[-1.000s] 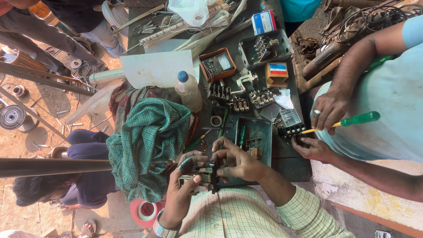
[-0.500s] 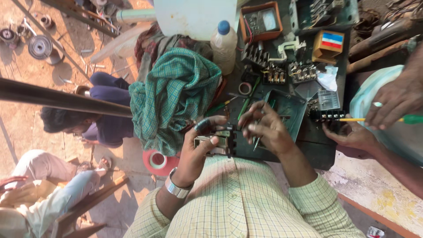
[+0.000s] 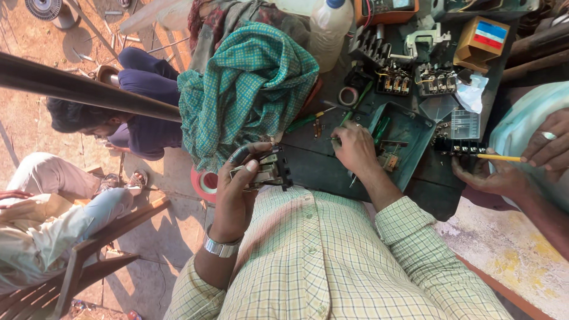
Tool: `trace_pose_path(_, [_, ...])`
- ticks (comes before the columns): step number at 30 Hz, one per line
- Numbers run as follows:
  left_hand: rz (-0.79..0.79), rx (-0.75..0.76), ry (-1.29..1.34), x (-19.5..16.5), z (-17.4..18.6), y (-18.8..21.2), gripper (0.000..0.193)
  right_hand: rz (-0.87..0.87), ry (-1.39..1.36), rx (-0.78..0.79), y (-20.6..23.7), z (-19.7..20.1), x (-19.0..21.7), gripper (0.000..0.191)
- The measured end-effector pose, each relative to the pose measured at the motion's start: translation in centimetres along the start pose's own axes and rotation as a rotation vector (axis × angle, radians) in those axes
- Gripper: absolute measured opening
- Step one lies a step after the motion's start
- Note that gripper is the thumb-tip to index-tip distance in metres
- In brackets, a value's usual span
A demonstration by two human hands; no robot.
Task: The person uses a screwdriver to adjust and tighten screws on a small electrical component held in their hands. They repeatedly turn the component, insert screws, and rotate the screwdriver to secure parts.
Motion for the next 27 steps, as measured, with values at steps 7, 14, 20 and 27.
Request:
trace_pose_path(7, [0.014, -0.022, -0.007, 0.3, 0.1, 0.4, 0.045, -0.025, 0.110, -0.023, -0.8, -0.7, 1.2, 0.025])
trace_pose_path(14, [0.003, -0.010, -0.035, -0.1, -0.2, 0.4, 0.046, 0.077, 0.125, -0.021, -0.7, -0.7, 2.5, 0.016])
trace_pose_path(20, [0.012, 0.011, -0.030, 0.1, -0.3, 0.2, 0.045, 0.110, 0.090, -0.045, 0.1, -0.2, 2.5, 0.016])
trace_pose_path(27, [0.032, 0.023, -0.021, 0.5, -0.5, -0.1, 0.043, 0.061, 0.051, -0.018, -0.5, -1.0, 1.2, 0.016])
Point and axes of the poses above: each hand's wrist, its own y-axis away from the middle knuckle, its own z-axis out of the back of the hand, x = y × z, the point moved 9 cm from there along -y, towards the middle knuckle, and after that the axes turned 6 degrees about x, right-handed, at the moved point
